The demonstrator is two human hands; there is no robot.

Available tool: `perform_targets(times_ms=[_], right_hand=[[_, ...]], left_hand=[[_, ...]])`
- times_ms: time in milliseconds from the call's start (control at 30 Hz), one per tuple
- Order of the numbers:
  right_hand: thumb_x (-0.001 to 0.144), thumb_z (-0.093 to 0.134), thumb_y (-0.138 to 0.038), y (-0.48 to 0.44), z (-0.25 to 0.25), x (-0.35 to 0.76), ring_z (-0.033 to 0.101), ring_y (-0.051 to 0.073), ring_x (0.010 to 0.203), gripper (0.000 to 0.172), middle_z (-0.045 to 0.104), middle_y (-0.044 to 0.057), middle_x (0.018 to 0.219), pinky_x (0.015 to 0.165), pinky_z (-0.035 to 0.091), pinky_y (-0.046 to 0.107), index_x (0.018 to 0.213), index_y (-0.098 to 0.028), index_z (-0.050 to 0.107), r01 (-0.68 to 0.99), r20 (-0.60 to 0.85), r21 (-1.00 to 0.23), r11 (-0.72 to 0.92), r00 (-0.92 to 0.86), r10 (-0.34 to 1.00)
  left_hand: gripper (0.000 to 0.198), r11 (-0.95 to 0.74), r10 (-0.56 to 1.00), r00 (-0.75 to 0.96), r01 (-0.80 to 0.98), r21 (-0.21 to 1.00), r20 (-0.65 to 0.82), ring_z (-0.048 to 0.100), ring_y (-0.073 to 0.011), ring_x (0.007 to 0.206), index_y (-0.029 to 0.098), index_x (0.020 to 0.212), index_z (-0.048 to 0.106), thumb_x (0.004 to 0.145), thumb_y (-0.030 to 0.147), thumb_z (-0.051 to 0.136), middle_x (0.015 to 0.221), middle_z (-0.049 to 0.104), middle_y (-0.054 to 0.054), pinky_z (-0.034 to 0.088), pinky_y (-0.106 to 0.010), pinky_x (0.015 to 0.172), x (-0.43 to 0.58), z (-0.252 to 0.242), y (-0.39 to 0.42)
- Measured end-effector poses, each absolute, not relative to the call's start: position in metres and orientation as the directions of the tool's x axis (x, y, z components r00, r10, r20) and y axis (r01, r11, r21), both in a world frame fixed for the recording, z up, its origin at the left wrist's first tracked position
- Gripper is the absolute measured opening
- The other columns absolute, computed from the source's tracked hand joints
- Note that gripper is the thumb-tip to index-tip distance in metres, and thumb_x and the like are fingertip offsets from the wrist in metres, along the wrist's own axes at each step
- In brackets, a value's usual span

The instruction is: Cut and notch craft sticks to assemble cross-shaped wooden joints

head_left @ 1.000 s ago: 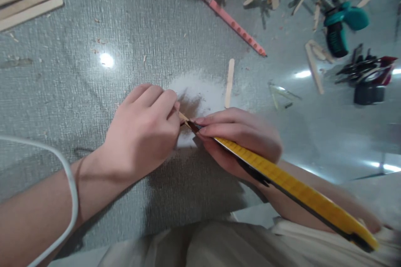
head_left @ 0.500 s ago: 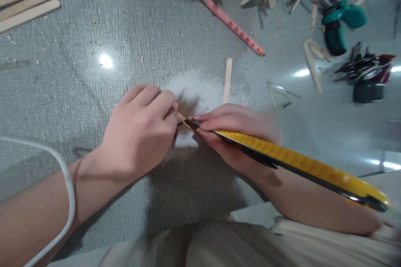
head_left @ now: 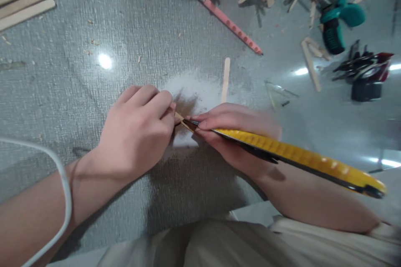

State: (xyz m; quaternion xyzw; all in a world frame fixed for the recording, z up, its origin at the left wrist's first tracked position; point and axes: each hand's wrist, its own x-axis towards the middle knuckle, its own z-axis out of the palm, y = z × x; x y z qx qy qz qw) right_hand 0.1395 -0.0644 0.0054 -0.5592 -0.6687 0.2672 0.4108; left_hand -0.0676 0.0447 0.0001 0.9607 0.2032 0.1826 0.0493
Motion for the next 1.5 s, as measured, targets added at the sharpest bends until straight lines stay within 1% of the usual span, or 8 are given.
perform_targets(times_ms=[167, 367, 533, 667, 833, 1233, 1367, 1500], right_hand=[[0.096, 0.075, -0.024, -0.063, 0.006, 0.138, 0.079, 0.019, 0.084, 0.005, 0.082, 0.002, 0.096, 0.073, 0.064, 0.03, 0.099, -0.028, 0.077, 0.524, 0.249, -0.819, 0.234, -0.042, 0.968], [0.093, 0.077, -0.02, -0.054, 0.008, 0.14, 0.077, 0.016, 0.078, 0.008, 0.081, -0.001, 0.088, 0.071, 0.061, 0.028, 0.089, -0.027, 0.076, 0.516, 0.159, -0.846, 0.134, 0.004, 0.987], [0.09, 0.079, -0.022, -0.044, 0.008, 0.147, 0.077, 0.017, 0.073, 0.011, 0.081, -0.003, 0.085, 0.064, 0.061, 0.028, 0.085, -0.031, 0.076, 0.494, 0.089, -0.865, 0.095, -0.035, 0.995], [0.09, 0.079, -0.022, -0.044, 0.003, 0.149, 0.077, 0.019, 0.074, 0.013, 0.08, -0.005, 0.085, 0.067, 0.064, 0.032, 0.085, -0.034, 0.075, 0.473, 0.145, -0.872, 0.128, -0.001, 0.989], [0.091, 0.077, -0.022, -0.045, -0.001, 0.15, 0.077, 0.018, 0.074, 0.011, 0.081, -0.004, 0.085, 0.067, 0.063, 0.031, 0.086, -0.032, 0.075, 0.473, 0.226, -0.853, 0.22, -0.044, 0.973], [0.089, 0.078, -0.016, -0.044, -0.002, 0.151, 0.078, 0.018, 0.076, 0.016, 0.082, -0.003, 0.087, 0.069, 0.063, 0.03, 0.088, -0.031, 0.075, 0.441, 0.236, -0.865, 0.24, -0.065, 0.97], [0.091, 0.078, -0.018, -0.043, 0.001, 0.15, 0.077, 0.016, 0.075, 0.012, 0.081, -0.002, 0.085, 0.069, 0.062, 0.028, 0.087, -0.029, 0.074, 0.447, 0.221, -0.865, 0.228, -0.068, 0.973], [0.092, 0.076, -0.021, -0.042, 0.004, 0.15, 0.076, 0.017, 0.072, 0.012, 0.08, -0.003, 0.083, 0.067, 0.063, 0.03, 0.085, -0.032, 0.075, 0.487, 0.177, -0.851, 0.196, -0.086, 0.98]], left_hand=[[0.033, -0.895, 0.439, 0.849, 0.385, 0.224, 0.295, 0.061, -0.0231, 0.082, 0.021, 0.073, 0.067, 0.103, 0.02, 0.055, 0.081, 0.068, -0.004, 0.046, -0.041, 0.072, -0.067, 0.002, 0.044], [0.036, -0.872, 0.475, 0.844, 0.412, 0.266, 0.25, 0.06, -0.0222, 0.079, 0.021, 0.068, 0.062, 0.104, 0.022, 0.054, 0.081, 0.068, -0.005, 0.046, -0.041, 0.069, -0.065, 0.001, 0.043], [0.037, -0.893, 0.448, 0.841, 0.401, 0.205, 0.303, 0.058, -0.0224, 0.077, 0.022, 0.067, 0.061, 0.103, 0.019, 0.054, 0.082, 0.07, -0.004, 0.048, -0.039, 0.065, -0.065, 0.001, 0.042], [0.034, -0.911, 0.408, 0.863, 0.365, 0.191, 0.299, 0.059, -0.0223, 0.076, 0.022, 0.069, 0.063, 0.102, 0.021, 0.057, 0.084, 0.071, -0.003, 0.049, -0.037, 0.063, -0.067, 0.002, 0.045], [0.031, -0.912, 0.399, 0.877, 0.348, 0.218, 0.268, 0.063, -0.0228, 0.079, 0.022, 0.074, 0.065, 0.104, 0.025, 0.058, 0.088, 0.073, -0.004, 0.051, -0.038, 0.063, -0.069, 0.004, 0.047], [0.031, -0.919, 0.384, 0.868, 0.327, 0.222, 0.315, 0.063, -0.0216, 0.078, 0.019, 0.073, 0.067, 0.102, 0.027, 0.062, 0.088, 0.075, -0.005, 0.053, -0.035, 0.063, -0.068, 0.004, 0.049], [0.031, -0.904, 0.42, 0.849, 0.362, 0.225, 0.321, 0.061, -0.0215, 0.077, 0.019, 0.073, 0.068, 0.103, 0.027, 0.061, 0.087, 0.074, -0.005, 0.051, -0.035, 0.063, -0.067, 0.002, 0.045], [0.031, -0.898, 0.433, 0.842, 0.374, 0.231, 0.321, 0.059, -0.0213, 0.076, 0.019, 0.075, 0.069, 0.104, 0.027, 0.06, 0.087, 0.074, -0.005, 0.05, -0.035, 0.063, -0.067, 0.0, 0.044]])
